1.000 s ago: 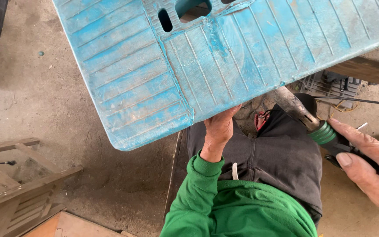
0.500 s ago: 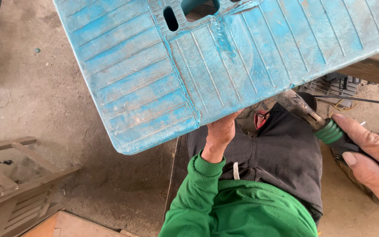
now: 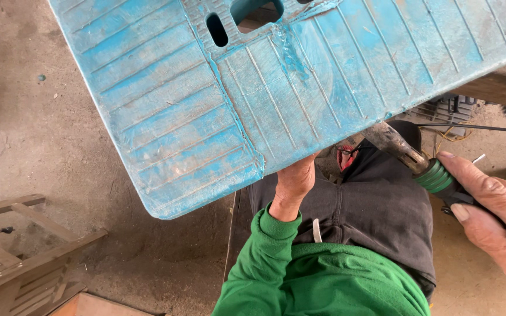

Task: The person uses a soldering iron and a heat gun to melt and fuse plastic on a blue crate, using pliers to press the material together.

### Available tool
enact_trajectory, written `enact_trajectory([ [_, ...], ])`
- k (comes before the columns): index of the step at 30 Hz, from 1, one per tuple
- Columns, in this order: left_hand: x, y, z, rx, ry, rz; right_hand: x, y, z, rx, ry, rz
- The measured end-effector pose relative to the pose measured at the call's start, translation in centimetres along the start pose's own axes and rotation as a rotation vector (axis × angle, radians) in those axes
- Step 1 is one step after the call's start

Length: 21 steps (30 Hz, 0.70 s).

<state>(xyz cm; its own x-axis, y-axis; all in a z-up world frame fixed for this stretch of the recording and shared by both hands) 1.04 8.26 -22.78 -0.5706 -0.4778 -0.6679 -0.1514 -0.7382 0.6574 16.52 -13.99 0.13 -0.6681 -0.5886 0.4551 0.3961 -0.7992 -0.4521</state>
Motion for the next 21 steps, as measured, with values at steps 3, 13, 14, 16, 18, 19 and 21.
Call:
enact_trajectory([
  [3, 0.3, 0.0, -0.1, 0.027, -0.014, 0.032, -0.1, 0.3, -0.1, 0.039, -0.026, -0.073],
  [13, 0.5, 0.2, 0.0, -0.044, -0.028, 0.014, 0.2, -1.8, -0.5, 0.073, 0.044, 0.021],
  [14, 0.4, 0.2, 0.1, -0.033, -0.026, 0.025, 0.2, -2.4, -0.6, 0.045, 0.088, 0.123],
  [16, -0.1, 0.1, 0.2, -0.051, -0.010, 0.016, -0.3, -3.0, -0.1, -0.009, 0.122, 0.276],
  [18, -0.6, 0.2, 0.5, -0.103, 0.015, -0.022, -0.7, -2.6, 0.2, -0.057, 0.099, 0.373],
  [19, -0.9, 0.3, 0.5, -0.108, 0.029, -0.032, -0.7, -1.7, 0.1, -0.045, 0.008, 0.158],
  [21, -1.3, 0.6, 0.4, -0.122, 0.057, -0.045, -0.2, 0.5, -0.3, -0.058, -0.111, -0.161],
])
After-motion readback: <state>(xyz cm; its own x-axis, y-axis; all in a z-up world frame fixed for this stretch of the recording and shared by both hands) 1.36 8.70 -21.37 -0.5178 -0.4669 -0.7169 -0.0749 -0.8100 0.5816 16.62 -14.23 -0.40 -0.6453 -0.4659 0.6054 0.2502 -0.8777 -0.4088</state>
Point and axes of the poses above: each hand's wrist, its own x-axis away from the middle knuckle, its own z-axis out of the back of the hand, y = z × x, the point moved 2 cm from there along -x, towards the middle knuckle, and after that the axes turned 14 degrees about -z, right-handed, at the moved point
